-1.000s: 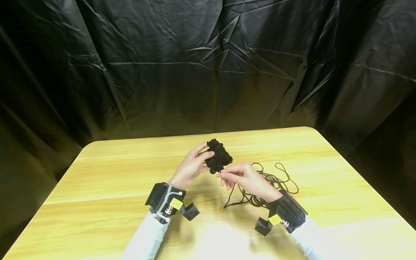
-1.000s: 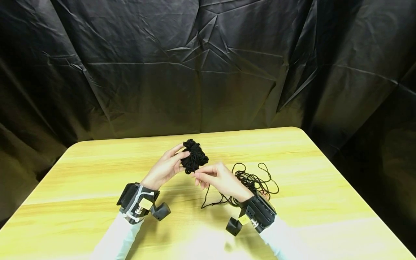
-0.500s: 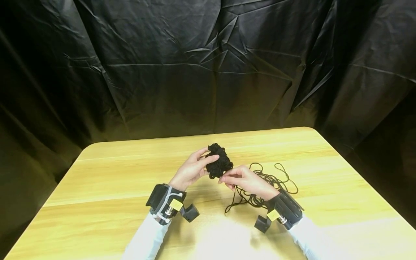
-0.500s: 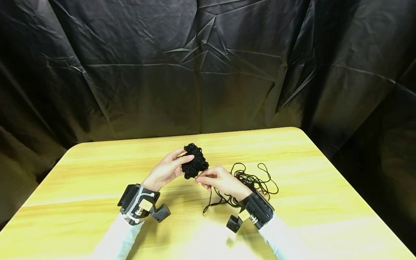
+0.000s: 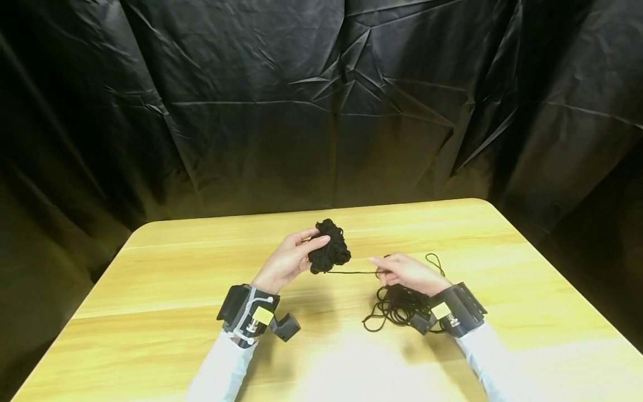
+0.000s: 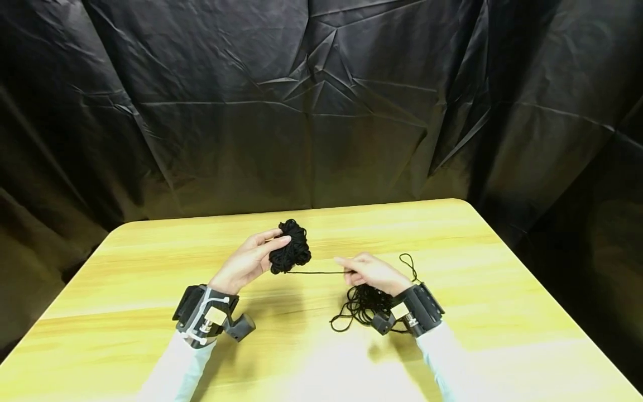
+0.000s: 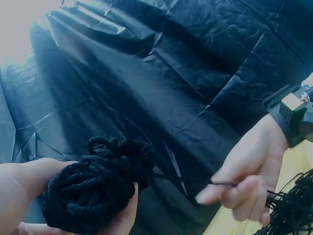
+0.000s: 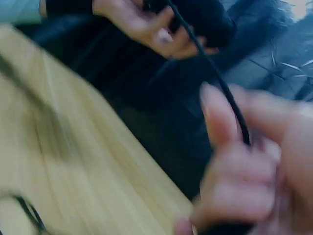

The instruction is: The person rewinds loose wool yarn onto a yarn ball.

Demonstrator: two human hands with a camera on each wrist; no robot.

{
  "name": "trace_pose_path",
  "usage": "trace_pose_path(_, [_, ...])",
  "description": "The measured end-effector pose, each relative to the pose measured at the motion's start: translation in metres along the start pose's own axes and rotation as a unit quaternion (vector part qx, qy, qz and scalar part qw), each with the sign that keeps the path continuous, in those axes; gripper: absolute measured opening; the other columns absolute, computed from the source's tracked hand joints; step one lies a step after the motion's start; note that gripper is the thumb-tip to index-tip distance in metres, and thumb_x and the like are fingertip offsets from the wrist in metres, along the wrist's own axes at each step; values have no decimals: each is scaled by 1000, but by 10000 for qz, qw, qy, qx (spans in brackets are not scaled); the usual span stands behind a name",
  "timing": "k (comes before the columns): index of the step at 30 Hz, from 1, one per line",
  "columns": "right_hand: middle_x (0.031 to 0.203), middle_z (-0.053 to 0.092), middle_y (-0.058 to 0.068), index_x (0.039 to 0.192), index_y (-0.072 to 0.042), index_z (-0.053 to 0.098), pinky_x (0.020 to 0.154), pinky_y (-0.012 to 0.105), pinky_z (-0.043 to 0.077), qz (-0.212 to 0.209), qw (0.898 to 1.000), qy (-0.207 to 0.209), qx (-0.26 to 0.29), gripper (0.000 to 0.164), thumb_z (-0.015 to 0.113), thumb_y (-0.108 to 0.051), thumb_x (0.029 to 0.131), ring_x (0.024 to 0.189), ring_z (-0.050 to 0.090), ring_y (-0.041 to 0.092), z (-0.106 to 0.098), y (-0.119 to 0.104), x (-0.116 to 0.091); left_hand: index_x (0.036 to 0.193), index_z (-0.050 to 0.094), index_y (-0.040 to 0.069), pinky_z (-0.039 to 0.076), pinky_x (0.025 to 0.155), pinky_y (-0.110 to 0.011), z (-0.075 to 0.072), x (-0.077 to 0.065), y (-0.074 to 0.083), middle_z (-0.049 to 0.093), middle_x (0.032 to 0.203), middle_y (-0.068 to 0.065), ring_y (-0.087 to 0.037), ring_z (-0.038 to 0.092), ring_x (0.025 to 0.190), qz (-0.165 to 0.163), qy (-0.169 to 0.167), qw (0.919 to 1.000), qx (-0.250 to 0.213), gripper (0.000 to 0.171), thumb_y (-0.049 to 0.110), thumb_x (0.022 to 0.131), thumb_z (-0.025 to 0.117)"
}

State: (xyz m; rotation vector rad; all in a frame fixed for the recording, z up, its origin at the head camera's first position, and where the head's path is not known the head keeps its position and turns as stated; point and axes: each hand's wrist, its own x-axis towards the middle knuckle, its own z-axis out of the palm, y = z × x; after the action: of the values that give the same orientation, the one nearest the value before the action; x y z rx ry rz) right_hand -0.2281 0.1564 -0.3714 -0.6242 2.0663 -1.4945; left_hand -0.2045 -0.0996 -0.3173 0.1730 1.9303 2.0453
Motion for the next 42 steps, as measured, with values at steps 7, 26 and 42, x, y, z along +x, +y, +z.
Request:
trace_pose_path(7, [57, 55, 5, 68, -1, 65, 48, 28, 35, 324, 9251, 2083, -3160, 41, 50, -32, 90, 48, 41, 16, -7, -5, -6, 137, 25, -1, 34, 96, -40, -5, -3, 3, 27, 142, -12, -3, 50, 74, 87, 100, 9999, 16, 64, 20, 86, 57])
trace_pose_path(26, [68, 48, -4, 104, 5, 58, 71, 27, 46, -1196, 9750, -420, 1824, 28, 45, -17, 93, 61, 45, 7, 52, -26, 10, 125, 38, -1, 47, 84, -35, 9, 8, -3, 54, 116, -20, -21, 58, 96, 556, 346, 9977, -166, 48, 15, 85, 59])
trace_pose_path(42, [56, 35, -13, 62, -19, 43, 45, 15, 16, -1079, 9272, -1545, 3236, 34, 42, -32, 93, 47, 21, 3, 34, -13, 22, 114, 55, -7, 47, 71, -21, 11, 6, -4, 62, 100, -7, -8, 58, 83, 459, -77, 9988, -162, 36, 18, 87, 56])
